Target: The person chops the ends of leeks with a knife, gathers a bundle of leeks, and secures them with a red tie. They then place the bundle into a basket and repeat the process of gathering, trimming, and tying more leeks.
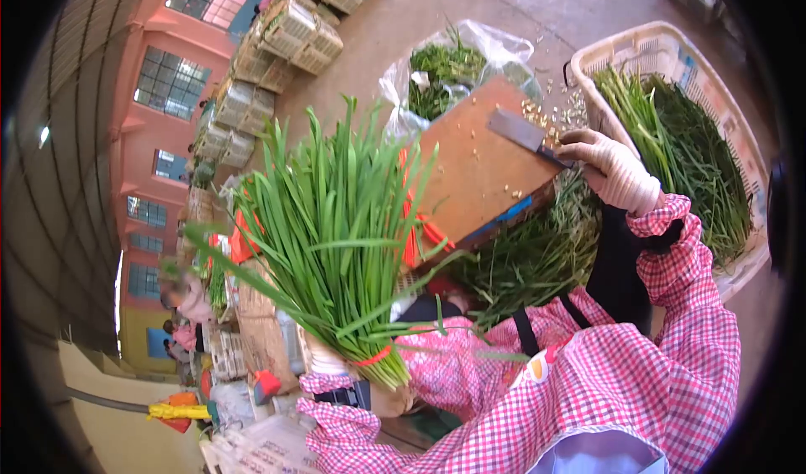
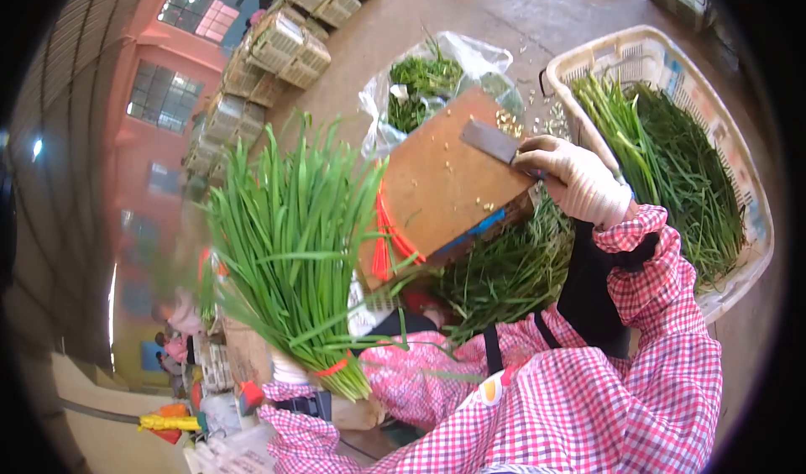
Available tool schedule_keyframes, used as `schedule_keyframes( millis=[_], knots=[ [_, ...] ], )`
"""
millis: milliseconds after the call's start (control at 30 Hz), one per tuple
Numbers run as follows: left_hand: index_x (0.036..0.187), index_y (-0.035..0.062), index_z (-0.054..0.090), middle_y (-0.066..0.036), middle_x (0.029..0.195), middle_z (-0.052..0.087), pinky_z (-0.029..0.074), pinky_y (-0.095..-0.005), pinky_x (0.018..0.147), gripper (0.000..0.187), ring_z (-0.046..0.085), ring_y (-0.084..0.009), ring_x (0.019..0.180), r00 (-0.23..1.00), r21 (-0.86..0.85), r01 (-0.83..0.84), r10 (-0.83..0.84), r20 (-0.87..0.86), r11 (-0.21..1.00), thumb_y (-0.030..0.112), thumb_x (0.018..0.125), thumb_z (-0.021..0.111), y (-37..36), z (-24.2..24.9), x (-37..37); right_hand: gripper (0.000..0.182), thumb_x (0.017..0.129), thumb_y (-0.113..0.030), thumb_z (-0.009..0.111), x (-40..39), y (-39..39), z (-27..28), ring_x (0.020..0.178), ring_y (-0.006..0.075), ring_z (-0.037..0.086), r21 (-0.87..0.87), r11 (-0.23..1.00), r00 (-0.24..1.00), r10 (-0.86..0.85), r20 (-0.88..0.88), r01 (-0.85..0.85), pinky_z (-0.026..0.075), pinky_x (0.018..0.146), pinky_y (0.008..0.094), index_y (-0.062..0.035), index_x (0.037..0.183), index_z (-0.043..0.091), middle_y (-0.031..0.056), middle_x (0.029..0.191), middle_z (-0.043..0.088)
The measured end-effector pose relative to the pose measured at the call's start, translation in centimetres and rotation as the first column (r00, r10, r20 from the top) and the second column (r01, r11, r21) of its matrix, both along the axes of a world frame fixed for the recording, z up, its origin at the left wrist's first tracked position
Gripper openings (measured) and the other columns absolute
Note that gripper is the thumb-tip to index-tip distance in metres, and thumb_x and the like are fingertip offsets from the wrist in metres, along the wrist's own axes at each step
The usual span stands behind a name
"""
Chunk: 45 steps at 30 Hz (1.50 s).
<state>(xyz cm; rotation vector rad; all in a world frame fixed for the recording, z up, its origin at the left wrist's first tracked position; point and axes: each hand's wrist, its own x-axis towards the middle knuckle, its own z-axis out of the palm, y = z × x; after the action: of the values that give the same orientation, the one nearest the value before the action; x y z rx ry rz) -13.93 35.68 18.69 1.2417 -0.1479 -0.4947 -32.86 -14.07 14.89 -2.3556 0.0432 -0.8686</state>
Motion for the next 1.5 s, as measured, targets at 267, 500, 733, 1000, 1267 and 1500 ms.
schedule_keyframes(
  millis=[267,500,733,1000,1267,1500],
  knots=[
    [0.131,0.0114,0.048,-0.007,0.123,0.058,0.047,-0.0447,0.096,0.059,0.057,-0.0263,0.109,1.0,0.109,-0.027,0.028,-0.006,0.994,0.049,0.087,0.058,3.0,1.9,-1.8,0.025,0.077,-0.007,0.062,1.5,7.9,-4.3,0.088,0.0309,0.064,0.388,0.797,0.851,0.521,-0.057,-0.462,0.051,0.078,0.0378,-0.0054,0.102,0.063,0.0122,0.093,0.066],
    [0.132,0.0109,0.047,-0.007,0.126,0.056,0.046,-0.0462,0.097,0.062,0.056,-0.0268,0.111,0.998,0.154,-0.056,0.053,0.026,0.986,0.049,0.086,0.06,3.0,2.2,-3.3,0.02,0.088,-0.018,0.059,2.6,11.8,-1.7,0.077,0.0231,0.067,0.643,0.585,0.781,0.624,0.033,-0.494,0.052,0.073,0.0327,-0.0033,0.101,0.065,0.0114,0.083,0.068],
    [0.132,0.0069,0.047,-0.01,0.125,0.056,0.047,-0.047,0.096,0.065,0.056,-0.029,0.11,0.997,0.19,-0.079,0.072,0.043,0.979,0.049,0.085,0.061,2.5,1.1,-4.7,0.034,0.084,-0.03,0.064,4.0,16.3,0.5,0.076,0.0334,0.065,0.543,0.681,0.83,0.555,0.053,-0.491,0.051,0.068,0.0394,-0.0085,0.11,0.061,0.0162,0.081,0.065],
    [0.136,0.0061,0.04,-0.01,0.13,0.051,0.046,-0.043,0.098,0.052,0.055,-0.0272,0.112,0.979,0.045,0.203,-0.204,0.001,0.978,0.039,0.097,0.044,2.5,-0.9,-5.2,0.024,0.084,-0.03,0.064,5.9,20.5,-1.8,0.074,0.0338,0.063,0.52,0.652,0.738,0.672,-0.059,-0.552,0.049,0.066,0.0408,-0.0109,0.098,0.063,0.0142,0.079,0.064],
    [0.132,0.0047,0.045,-0.01,0.122,0.056,0.048,-0.0424,0.093,0.07,0.056,-0.0269,0.107,0.986,0.414,-0.158,0.124,0.109,0.896,0.056,0.085,0.054,3.6,-3.1,-8.0,0.024,0.086,-0.022,0.064,2.1,16.7,-1.5,0.064,0.0196,0.061,0.804,0.356,0.649,0.759,0.048,-0.476,0.048,0.062,0.0336,-0.0014,0.097,0.064,0.0116,0.073,0.064],
    [0.134,0.0069,0.045,-0.006,0.124,0.056,0.049,-0.0426,0.09,0.079,0.057,-0.0253,0.105,0.952,0.309,-0.173,0.239,-0.19,0.935,0.063,0.08,0.059,10.6,-9.6,-6.9,0.019,0.084,-0.012,0.065,-1.8,12.9,-3.7,0.066,0.0107,0.056,0.973,-0.022,0.738,0.648,0.187,-0.228,0.047,0.06,0.026,0.004,0.094,0.065,0.0038,0.074,0.063]
  ],
)
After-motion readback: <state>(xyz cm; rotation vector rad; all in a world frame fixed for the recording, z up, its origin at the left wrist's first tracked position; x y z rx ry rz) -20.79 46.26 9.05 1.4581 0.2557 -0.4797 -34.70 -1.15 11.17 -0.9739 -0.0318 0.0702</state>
